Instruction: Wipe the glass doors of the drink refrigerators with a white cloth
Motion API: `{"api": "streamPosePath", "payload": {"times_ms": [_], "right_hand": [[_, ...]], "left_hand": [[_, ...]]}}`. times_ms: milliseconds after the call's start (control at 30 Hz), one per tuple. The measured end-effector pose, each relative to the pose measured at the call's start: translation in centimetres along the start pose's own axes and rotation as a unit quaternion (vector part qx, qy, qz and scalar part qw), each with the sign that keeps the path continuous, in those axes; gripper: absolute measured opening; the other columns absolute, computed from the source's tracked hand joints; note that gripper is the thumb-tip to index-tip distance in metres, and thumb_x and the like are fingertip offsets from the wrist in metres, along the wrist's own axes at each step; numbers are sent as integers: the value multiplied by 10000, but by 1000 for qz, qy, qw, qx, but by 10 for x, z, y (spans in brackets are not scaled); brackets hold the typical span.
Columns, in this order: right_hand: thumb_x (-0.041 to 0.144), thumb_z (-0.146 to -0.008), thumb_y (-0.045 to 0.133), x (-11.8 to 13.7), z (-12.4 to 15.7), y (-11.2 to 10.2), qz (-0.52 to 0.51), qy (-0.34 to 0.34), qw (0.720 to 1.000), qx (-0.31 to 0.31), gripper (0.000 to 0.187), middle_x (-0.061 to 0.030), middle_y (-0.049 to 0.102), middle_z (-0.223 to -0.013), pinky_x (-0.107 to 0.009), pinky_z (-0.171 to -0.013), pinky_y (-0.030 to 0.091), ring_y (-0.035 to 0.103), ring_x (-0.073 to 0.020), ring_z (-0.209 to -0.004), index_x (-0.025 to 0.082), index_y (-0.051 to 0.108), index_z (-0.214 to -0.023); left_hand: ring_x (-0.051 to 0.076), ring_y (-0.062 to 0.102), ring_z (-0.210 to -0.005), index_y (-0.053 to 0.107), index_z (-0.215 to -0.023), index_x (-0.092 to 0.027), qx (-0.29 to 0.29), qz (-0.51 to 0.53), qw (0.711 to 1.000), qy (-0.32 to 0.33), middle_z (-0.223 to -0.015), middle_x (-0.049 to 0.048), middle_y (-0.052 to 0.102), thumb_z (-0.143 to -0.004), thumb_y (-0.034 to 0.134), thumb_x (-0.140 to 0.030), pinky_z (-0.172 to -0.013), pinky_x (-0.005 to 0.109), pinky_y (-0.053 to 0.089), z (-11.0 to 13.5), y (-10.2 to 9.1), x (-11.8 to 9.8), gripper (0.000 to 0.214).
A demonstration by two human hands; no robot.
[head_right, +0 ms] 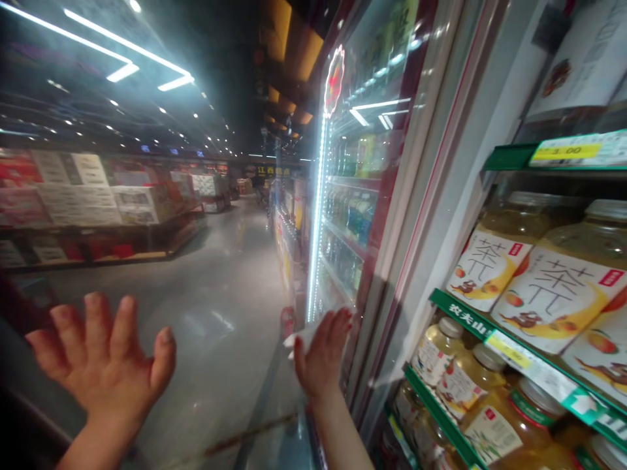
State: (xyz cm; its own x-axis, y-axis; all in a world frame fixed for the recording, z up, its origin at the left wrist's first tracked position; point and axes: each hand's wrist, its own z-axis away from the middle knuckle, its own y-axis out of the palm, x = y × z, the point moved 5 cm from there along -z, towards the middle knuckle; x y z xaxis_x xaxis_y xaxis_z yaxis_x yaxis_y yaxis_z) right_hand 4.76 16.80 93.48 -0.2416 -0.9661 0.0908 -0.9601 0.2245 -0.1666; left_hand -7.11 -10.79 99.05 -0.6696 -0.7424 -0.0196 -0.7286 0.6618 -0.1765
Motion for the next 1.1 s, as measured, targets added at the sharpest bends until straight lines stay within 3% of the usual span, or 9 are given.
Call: {"api": "streamPosePath", "payload": {"times_ms": [100, 267, 433, 533, 667, 733, 933, 1000, 1100], "right_hand": [[329, -1120, 417, -3, -39, -4, 2, 67, 997, -26, 884, -293, -62, -1868, -830, -1310, 344, -11, -480, -1759, 17, -72, -1786], [507, -1096, 449, 53, -16, -3, -45, -168, 985, 18, 833, -27, 110, -1910, -432, -1362, 457, 120, -267, -1781, 175, 201, -1818], [341, -1110, 458, -18, -39, -8, -3, -17, 1000, -18, 898, -266, -112, -1867, -789, -1350, 303, -93, -409, -1765, 15, -31, -1789], [384, -1098, 507, -7, -65, 4, -11, 31, 999, -8, 959, -303, -43, -1865, -831, -1332, 285, -60, -455, -1763, 18, -48, -1790], [457, -1023, 651, 65, -31, 16, -112, -241, 959, 96, 840, -107, 361, -1842, -545, -1409, 350, 189, -300, -1772, 186, 370, -1767], [433, -1025, 653, 61, -17, 9, -111, -300, 943, 93, 765, -57, 423, -1818, -450, -1412, 347, 189, -233, -1771, 212, 449, -1728], [460, -1116, 498, -2, -118, -6, -13, -59, 998, -3, 937, -314, -11, -1868, -835, -1334, 243, -14, -495, -1759, 16, 33, -1797], [465, -1108, 513, 19, -135, -2, -30, -112, 993, 8, 925, -311, 26, -1871, -804, -1337, 280, 21, -492, -1762, 18, 87, -1797], [479, -1096, 534, 52, -115, -2, -73, -325, 942, 36, 756, -105, 304, -1871, -497, -1382, 381, 178, -263, -1775, 194, 346, -1770]], "left_hand": [[378, 74, -1774, 209, -1776, -437, -9, 8, 1000, -9, -1896, -20, 148, -967, 698, -420, -1404, 794, 28, 0, 0, 0, 945], [313, 28, -1783, 224, -1787, -331, -7, -20, 999, 33, -1899, 28, 144, -961, 713, -410, -1439, 691, 15, -1, -1, -2, 963], [353, 105, -1774, 257, -1781, -344, -33, -21, 999, 17, -1886, 45, 203, -963, 701, -398, -1432, 724, 75, -1, 1, -5, 932], [404, 134, -1762, 258, -1784, -342, -33, -29, 999, 17, -1878, 78, 230, -937, 724, -380, -1421, 757, 100, 1, 5, -2, 967], [375, 102, -1769, 246, -1788, -348, -16, -27, 999, 22, -1880, 80, 221, -939, 740, -361, -1444, 703, 64, -1, 9, 3, 982], [347, 105, -1771, 264, -1784, -347, -22, -19, 999, 18, -1876, 78, 232, -953, 729, -347, -1451, 672, 64, -5, 11, 3, 952], [300, 43, -1782, 208, -1794, -308, -20, -14, 999, -28, -1873, 133, 220, -997, 691, -310, -1434, 676, -6, 19, 16, 2, 932], [297, 30, -1783, 146, -1802, -284, -18, -18, 998, -55, -1877, 157, 189, -1009, 668, -296, -1429, 685, 16, 41, 19, 4, 950], [298, 54, -1783, 154, -1801, -282, -32, -26, 997, -66, -1879, 151, 187, -1008, 655, -283, -1436, 665, 54, 65, 22, 4, 938]]}}
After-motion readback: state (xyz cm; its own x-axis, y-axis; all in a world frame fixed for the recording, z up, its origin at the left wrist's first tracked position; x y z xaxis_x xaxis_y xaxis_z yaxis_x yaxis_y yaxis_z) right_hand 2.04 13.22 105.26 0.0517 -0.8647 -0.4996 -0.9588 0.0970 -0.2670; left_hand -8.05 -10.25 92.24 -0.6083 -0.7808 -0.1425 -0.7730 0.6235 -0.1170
